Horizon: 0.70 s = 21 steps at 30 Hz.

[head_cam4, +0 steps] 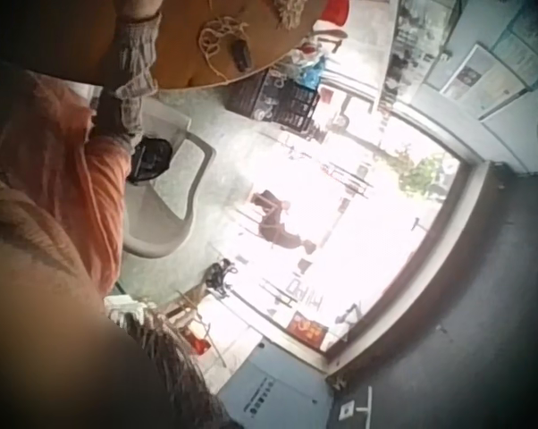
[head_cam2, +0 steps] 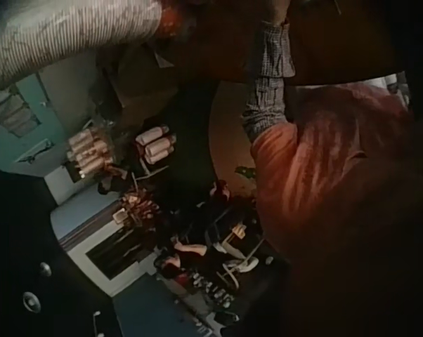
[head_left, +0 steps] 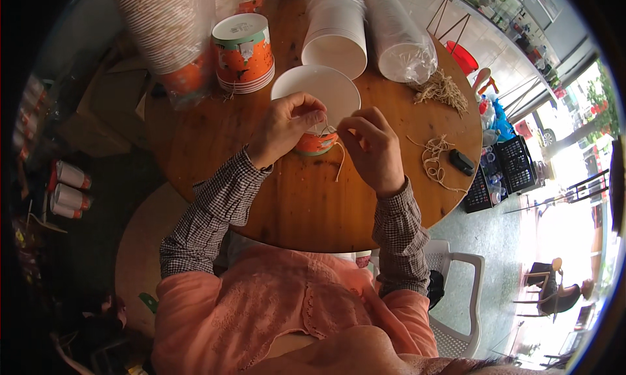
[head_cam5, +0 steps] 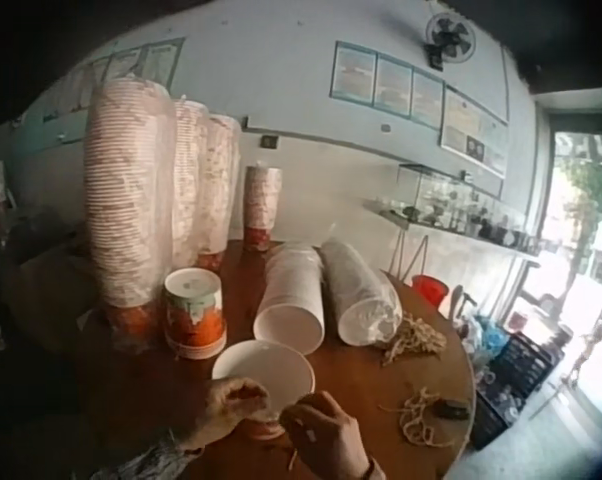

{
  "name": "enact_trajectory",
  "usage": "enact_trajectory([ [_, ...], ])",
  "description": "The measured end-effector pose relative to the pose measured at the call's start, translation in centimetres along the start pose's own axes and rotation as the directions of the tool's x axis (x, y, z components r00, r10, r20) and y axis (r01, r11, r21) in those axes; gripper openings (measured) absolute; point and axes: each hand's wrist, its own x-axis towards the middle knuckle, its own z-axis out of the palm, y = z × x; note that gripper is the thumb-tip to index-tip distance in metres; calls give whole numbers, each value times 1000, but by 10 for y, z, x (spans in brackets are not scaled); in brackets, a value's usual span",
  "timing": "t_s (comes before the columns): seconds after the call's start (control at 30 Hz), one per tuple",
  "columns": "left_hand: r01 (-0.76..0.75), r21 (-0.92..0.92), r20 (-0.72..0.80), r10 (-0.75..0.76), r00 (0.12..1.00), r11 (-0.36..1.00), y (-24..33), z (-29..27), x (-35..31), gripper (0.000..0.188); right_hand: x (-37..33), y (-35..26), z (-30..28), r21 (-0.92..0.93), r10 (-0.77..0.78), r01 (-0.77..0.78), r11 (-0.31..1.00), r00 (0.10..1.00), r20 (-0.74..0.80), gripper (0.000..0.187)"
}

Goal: Tying thin brown string through holes in the rim of paper cups.

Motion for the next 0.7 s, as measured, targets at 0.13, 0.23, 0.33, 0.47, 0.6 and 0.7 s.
enact_trajectory([
  [0.13, 42, -118, 15, -40, 999, 992, 5, 8, -1, 12, 12, 4, 7, 143, 61, -60, 988, 998, 1, 8],
  [0.23, 56, -177, 41, -49, 998, 983, 8, 10, -2, 12, 11, 17, 18, 288, 144, -126, 949, 989, -43, 8],
  [0.33, 70, -166, 54, -62, 997, 984, 8, 10, -2, 13, 9, 19, 23, 314, 171, -141, 939, 983, -69, 8],
  [0.47, 42, -139, 73, -33, 997, 989, 4, 12, -1, 15, 7, 20, 25, 334, 199, -165, 928, 977, -71, 9],
  [0.6, -20, -125, 74, 29, 997, 992, -3, 13, 1, 14, 6, 17, 22, 488, 346, -305, 818, 938, 5, 11],
  [0.7, -17, -218, 46, 28, 999, 976, -5, 12, 0, 13, 3, 7, 13, 635, 502, -512, 578, 837, 219, 16],
])
